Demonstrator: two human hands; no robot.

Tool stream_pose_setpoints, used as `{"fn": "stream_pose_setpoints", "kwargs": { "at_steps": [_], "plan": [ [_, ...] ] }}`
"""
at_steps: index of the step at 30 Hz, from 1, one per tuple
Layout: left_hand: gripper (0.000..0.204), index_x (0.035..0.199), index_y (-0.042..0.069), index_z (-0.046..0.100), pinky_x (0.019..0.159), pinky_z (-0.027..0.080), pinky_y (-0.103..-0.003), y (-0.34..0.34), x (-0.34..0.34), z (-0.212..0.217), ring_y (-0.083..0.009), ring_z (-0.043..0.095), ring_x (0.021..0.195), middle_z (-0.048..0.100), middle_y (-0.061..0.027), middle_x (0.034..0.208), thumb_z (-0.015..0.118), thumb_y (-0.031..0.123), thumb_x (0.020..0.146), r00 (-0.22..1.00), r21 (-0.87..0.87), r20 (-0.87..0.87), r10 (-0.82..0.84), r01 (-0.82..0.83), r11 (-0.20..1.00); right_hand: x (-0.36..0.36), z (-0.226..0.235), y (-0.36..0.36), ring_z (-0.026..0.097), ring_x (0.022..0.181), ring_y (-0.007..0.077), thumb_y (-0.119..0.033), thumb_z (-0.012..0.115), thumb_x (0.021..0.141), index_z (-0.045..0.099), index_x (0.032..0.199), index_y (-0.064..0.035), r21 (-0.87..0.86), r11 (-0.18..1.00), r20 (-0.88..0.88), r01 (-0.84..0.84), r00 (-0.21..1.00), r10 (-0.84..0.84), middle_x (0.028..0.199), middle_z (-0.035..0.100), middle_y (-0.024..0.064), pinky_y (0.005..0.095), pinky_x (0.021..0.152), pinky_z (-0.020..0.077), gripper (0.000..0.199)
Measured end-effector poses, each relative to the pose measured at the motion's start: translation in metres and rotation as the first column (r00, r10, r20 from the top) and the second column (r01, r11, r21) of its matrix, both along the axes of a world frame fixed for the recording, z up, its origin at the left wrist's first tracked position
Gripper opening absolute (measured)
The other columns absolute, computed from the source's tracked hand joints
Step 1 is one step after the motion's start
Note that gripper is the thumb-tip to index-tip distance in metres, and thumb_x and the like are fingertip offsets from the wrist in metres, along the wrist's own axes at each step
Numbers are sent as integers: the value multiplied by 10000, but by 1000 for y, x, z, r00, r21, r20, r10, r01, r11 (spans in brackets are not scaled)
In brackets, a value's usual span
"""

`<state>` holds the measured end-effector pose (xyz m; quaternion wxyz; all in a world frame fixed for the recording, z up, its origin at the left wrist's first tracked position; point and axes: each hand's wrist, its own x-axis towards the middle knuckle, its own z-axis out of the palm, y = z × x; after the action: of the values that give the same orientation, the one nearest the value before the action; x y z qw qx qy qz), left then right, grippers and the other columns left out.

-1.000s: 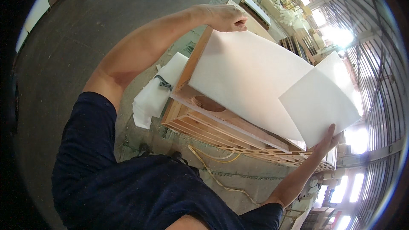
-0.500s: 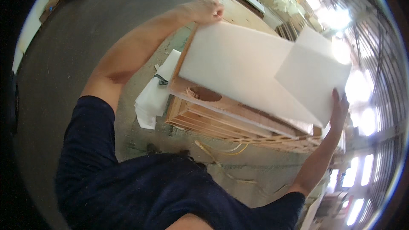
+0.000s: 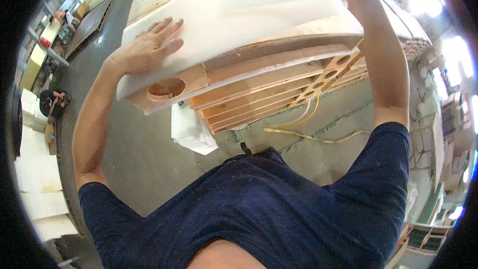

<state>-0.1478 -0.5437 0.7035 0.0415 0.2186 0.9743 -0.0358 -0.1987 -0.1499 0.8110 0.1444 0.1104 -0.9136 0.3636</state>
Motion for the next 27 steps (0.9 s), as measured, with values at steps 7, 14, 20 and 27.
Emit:
{"fn": "stream_pose_setpoints", "kwargs": {
  "at_steps": [7, 14, 20, 27],
  "plan": [
    [750, 1500, 207, 186, 1171, 68, -447, 53, 13, -4, -293, 69, 1443, 98, -113, 1565, 318, 650, 909, 999, -34, -3, -38, 38, 999, -22, -50, 29, 595, 669, 172, -329, 685, 773, 668, 845, 26, 166, 982, 74, 86, 992, -99, 727, 629, 89, 328, 575, 472, 362],
    [887, 1495, 96, 153, 1170, 66, -470, 94, 4, -4, -292, 68, 1443, 115, -148, 1554, 314, 705, 870, 998, 17, 19, -54, 54, 998, -38, -79, 35, 634, 760, 263, -388, 672, 751, 647, 900, 59, 164, 965, 72, 202, 974, -216, 860, 638, 199, 382, 608, 514, 471],
    [878, 1497, 98, 141, 1172, 62, -454, 95, 3, -6, -276, 73, 1444, 116, -139, 1556, 322, 691, 877, 1000, 2, 10, -13, 13, 1000, -86, -119, 45, 621, 942, 352, -444, 677, 719, 630, 1005, 65, 297, 930, -76, 219, 976, -205, 1048, 619, 265, 408, 813, 501, 586],
    [864, 1510, 152, 59, 1169, 66, -443, 89, 0, -12, -275, 105, 1442, 191, -150, 1538, 316, 690, 884, 1000, 168, 16, 2, -5, 986, -90, -91, 47, 633, 935, 351, -390, 699, 694, 663, 951, 45, 202, 961, -198, 189, 969, -149, 984, 649, 257, 403, 822, 498, 507]
  ]
}}
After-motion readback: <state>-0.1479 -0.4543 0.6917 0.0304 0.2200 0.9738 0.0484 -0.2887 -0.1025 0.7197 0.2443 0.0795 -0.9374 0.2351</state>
